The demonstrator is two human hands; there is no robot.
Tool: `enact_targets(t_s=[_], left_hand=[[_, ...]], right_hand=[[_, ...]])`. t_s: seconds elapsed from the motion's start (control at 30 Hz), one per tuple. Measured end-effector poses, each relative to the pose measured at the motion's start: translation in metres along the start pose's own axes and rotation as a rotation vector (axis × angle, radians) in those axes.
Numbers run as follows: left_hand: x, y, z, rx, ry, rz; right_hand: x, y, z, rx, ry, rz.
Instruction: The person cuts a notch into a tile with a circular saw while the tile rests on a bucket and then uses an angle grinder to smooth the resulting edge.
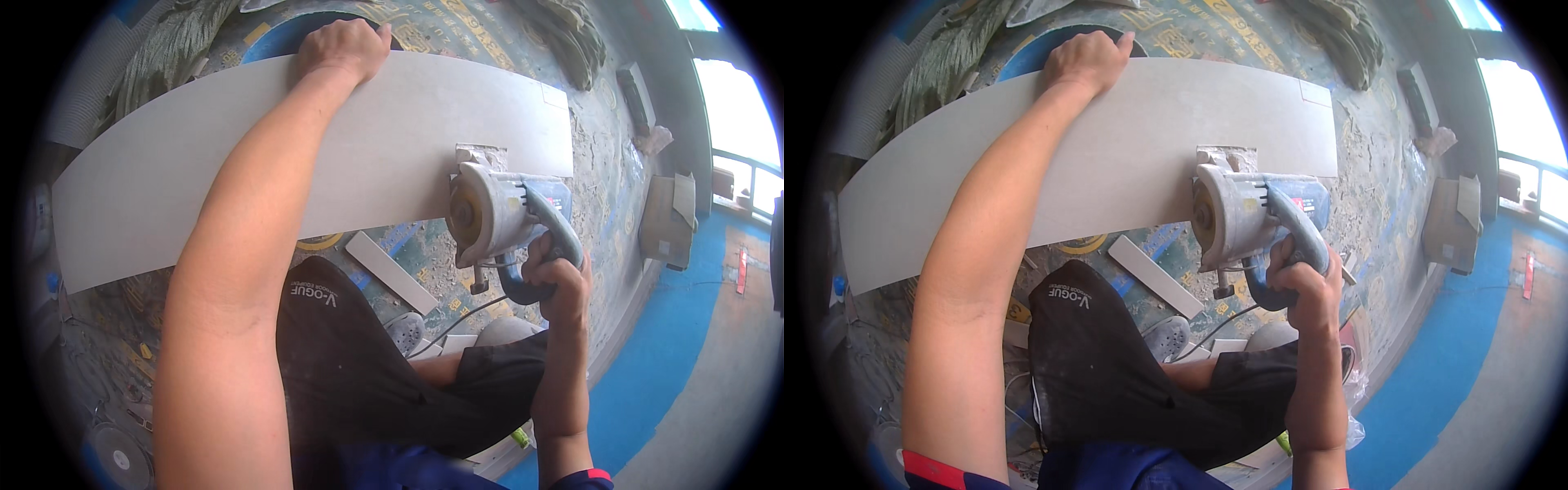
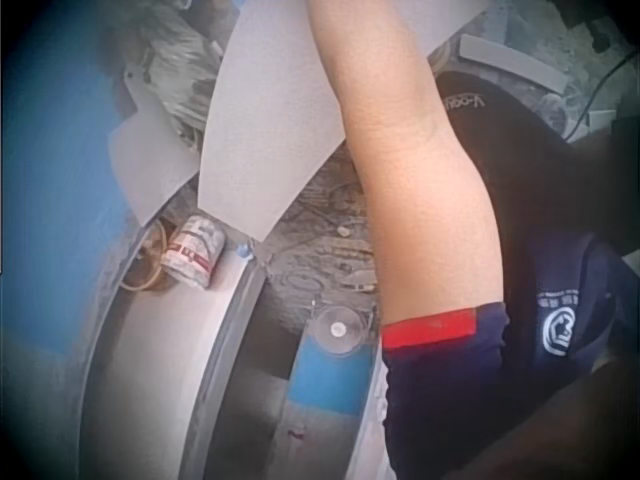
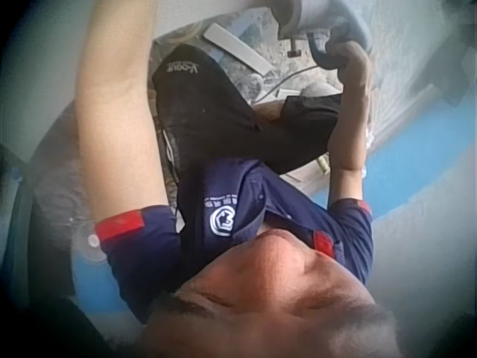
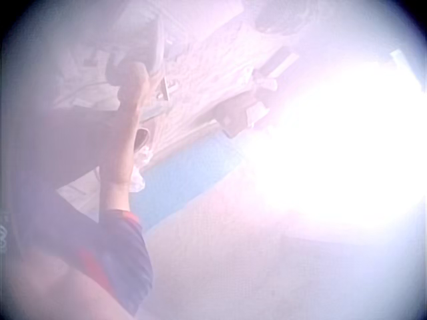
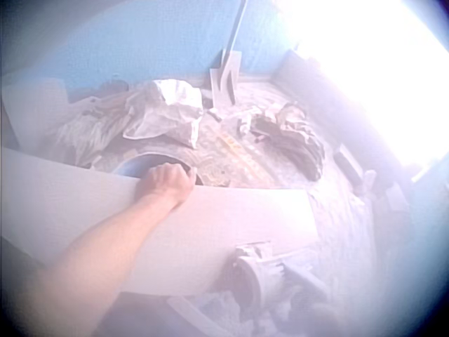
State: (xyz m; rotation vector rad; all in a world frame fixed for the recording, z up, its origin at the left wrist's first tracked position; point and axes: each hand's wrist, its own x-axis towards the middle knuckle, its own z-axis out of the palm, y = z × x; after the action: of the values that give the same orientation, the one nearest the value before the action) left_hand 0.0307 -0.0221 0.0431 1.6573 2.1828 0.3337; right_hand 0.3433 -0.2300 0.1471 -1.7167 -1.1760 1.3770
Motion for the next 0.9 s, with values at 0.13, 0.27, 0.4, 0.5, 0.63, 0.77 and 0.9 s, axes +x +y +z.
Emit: enact_targets(t_s=[0.13,0.27,0.4,0.5,0.63,0.77,0.9], left_hand=[[-0.0032,0.0016,-0.0019,0.001,-0.004,0.005],[-0.0036,0.0029,-0.0031,-0.002,0.000,0.003],[-0.0023,0.0016,-0.0016,0.007,0.000,-0.002],[-0.0023,0.0024,-0.0014,0.006,0.000,-0.003],[-0.0030,0.0015,-0.0019,0.009,-0.012,-0.004],[-0.0047,0.0038,-0.0029,0.003,-0.009,-0.006],[-0.0044,0.0031,-0.0026,0.008,0.005,-0.003]], right_hand=[[-0.0009,-0.0026,0.0028,0.018,0.019,0.008],[0.0003,-0.0022,0.0013,0.016,0.006,-0.001],[0.0011,-0.0023,0.0017,0.016,-0.006,0.006],[0.0009,-0.0015,0.0011,0.025,0.001,0.009],[0.0011,-0.0025,0.0040,0.007,0.006,0.000],[0.0010,-0.0008,0.0032,-0.021,0.010,-0.018],[0.0012,-0.0021,0.0040,-0.037,-0.012,-0.045]])
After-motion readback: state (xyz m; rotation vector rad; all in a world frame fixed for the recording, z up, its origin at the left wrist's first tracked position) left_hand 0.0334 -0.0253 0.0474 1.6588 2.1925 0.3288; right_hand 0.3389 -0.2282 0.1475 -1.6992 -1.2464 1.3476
